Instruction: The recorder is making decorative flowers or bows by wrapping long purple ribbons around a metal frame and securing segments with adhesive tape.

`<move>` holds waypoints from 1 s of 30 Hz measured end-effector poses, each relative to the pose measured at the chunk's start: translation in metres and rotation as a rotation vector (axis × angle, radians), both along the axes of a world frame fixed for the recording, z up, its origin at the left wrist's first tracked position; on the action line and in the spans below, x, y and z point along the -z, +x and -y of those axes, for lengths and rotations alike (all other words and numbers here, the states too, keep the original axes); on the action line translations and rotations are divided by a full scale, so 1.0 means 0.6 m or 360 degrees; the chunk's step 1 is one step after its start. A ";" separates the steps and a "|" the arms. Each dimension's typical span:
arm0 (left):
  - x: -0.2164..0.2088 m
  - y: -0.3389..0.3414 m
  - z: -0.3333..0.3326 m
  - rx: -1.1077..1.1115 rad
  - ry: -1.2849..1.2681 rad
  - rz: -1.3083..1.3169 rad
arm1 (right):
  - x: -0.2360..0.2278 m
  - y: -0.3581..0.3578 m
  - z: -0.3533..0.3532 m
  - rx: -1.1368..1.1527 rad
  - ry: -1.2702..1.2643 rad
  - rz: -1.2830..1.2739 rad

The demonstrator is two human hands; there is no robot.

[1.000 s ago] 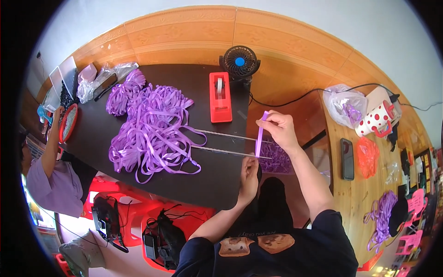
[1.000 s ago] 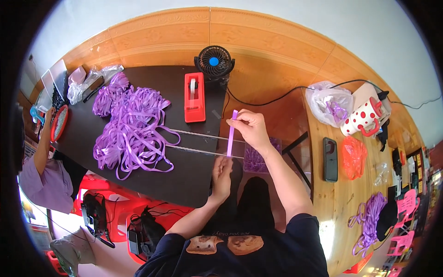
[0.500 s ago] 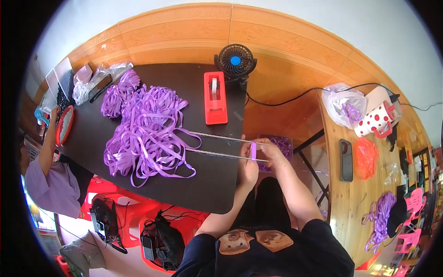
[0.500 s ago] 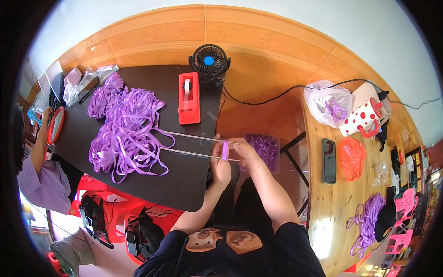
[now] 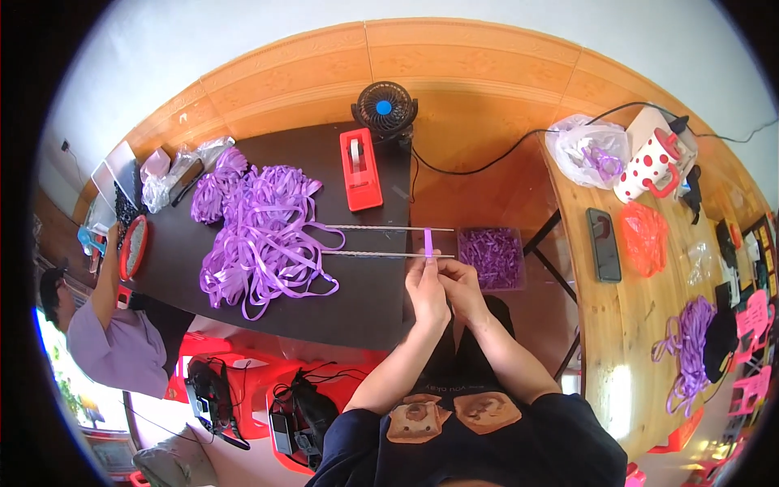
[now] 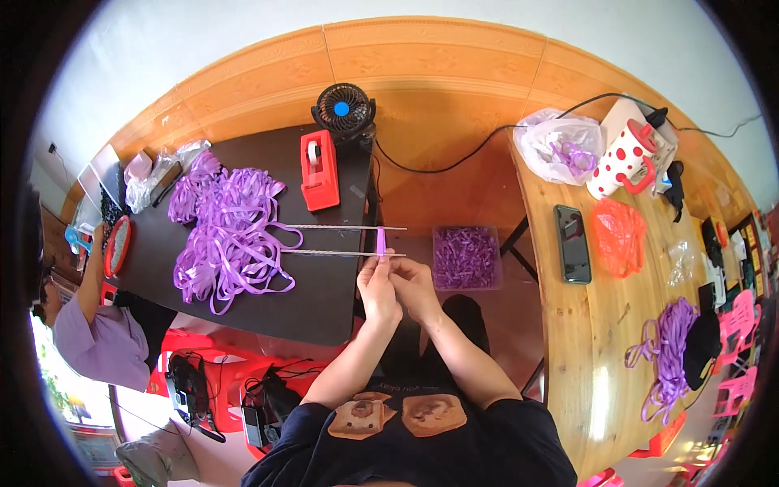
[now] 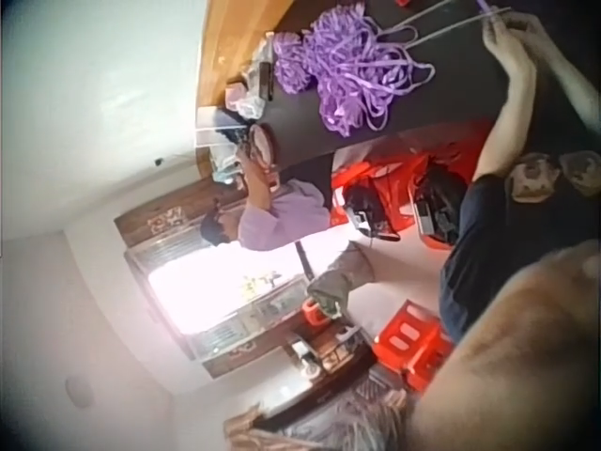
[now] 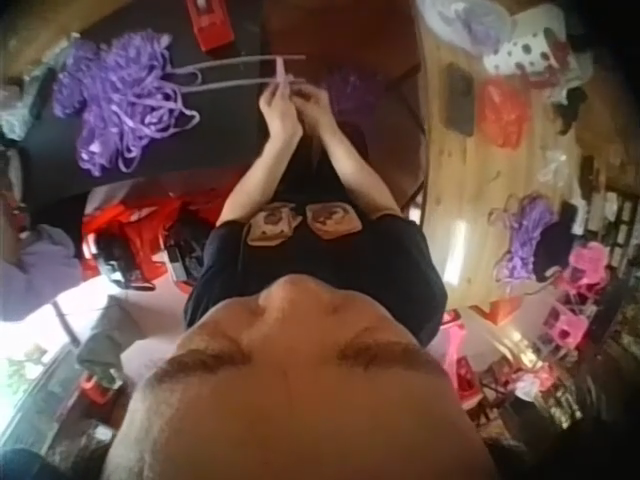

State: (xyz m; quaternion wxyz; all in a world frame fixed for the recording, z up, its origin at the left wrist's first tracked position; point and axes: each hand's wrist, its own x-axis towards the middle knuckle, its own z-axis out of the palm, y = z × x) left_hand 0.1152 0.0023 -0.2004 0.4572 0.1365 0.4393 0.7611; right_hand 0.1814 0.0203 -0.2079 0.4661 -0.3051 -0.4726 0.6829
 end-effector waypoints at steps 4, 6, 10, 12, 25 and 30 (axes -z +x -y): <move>-0.029 0.002 0.005 0.0028 -0.0070 -0.0048 | 0.012 -0.008 0.015 0.0170 -0.0054 -0.0002; -0.041 0.003 0.009 0.0027 -0.0107 -0.0037 | 0.010 -0.012 0.020 0.0193 -0.0029 -0.0019; -0.056 -0.007 0.023 0.0035 -0.0118 0.0209 | -0.002 -0.015 0.024 0.0157 -0.0138 -0.0066; -0.063 -0.011 0.028 0.0077 -0.0099 0.0296 | -0.009 -0.016 0.024 0.0160 -0.0142 -0.0092; -0.084 -0.073 0.032 0.0574 -0.0290 0.0335 | -0.047 -0.017 0.030 0.0096 -0.0211 -0.0165; -0.098 -0.093 0.039 0.0893 -0.0252 0.0479 | -0.095 0.014 0.048 0.0027 0.0114 0.0029</move>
